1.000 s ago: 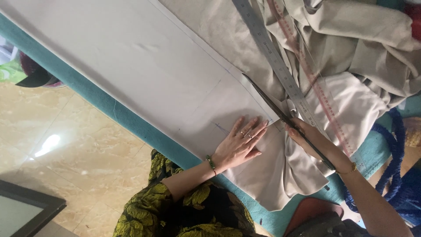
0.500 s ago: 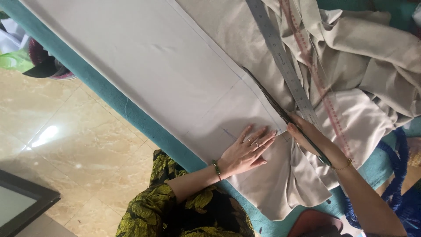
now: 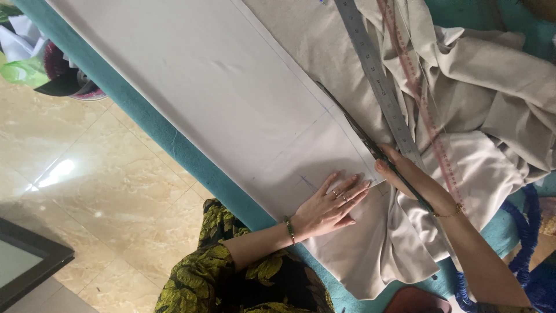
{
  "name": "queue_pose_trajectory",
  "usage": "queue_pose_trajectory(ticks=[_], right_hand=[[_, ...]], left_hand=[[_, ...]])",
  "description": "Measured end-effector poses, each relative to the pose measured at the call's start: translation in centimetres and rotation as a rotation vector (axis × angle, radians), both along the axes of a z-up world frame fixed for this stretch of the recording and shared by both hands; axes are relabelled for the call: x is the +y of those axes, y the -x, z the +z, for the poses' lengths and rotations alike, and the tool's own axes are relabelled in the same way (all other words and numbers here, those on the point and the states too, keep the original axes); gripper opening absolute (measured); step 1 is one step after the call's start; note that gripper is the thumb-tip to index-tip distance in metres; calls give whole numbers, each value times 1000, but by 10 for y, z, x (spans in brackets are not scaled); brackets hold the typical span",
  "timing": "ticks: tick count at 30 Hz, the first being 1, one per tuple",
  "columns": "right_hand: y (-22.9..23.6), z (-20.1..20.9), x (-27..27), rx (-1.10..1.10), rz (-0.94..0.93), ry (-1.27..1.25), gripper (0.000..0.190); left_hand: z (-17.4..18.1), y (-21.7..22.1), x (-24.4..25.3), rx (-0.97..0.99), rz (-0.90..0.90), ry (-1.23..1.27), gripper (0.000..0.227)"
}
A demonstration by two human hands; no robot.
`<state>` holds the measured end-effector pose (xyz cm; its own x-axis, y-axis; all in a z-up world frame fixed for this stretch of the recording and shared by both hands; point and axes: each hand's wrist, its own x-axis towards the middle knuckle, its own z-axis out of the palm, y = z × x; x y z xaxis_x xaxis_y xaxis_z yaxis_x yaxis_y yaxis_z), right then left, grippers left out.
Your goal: The person uses shears to cut a piece of light-colored fabric along a marked line on a teal work table. After cutting, they use a ruler and a blue pen to measure and mark additional lines on the fabric.
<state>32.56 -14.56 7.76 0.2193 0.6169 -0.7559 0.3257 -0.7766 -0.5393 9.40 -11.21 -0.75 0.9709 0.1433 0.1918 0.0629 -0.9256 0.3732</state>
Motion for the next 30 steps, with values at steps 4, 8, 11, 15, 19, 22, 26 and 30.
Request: queue_pose_trajectory(ticks=[4, 8, 11, 15, 19, 22, 26, 30], right_hand=[[-12, -21, -8, -25, -16, -14, 73], [-28, -50, -24, -70, 56, 0, 73], [-13, -12, 2, -73, 76, 1, 76], [-13, -17, 20, -44, 110, -48, 76], [-10, -18, 37, -34, 122, -101, 70], [-15, -33, 38, -26, 130, -136, 60], [-13, -31, 45, 124, 46, -198, 45], [-5, -19, 60, 133, 24, -229, 39]], left_hand=[[0, 0, 0, 2, -4, -3, 88], [0, 0, 1, 5, -14, 3, 85], [1, 1, 2, 10, -19, 12, 84], [0, 0, 1, 1, -10, 7, 85], [-5, 0, -2, -14, 5, -6, 88], [-6, 0, -2, -19, 10, -23, 90], [-3, 1, 1, -17, 8, -10, 91], [0, 3, 2, -13, -4, -37, 89]])
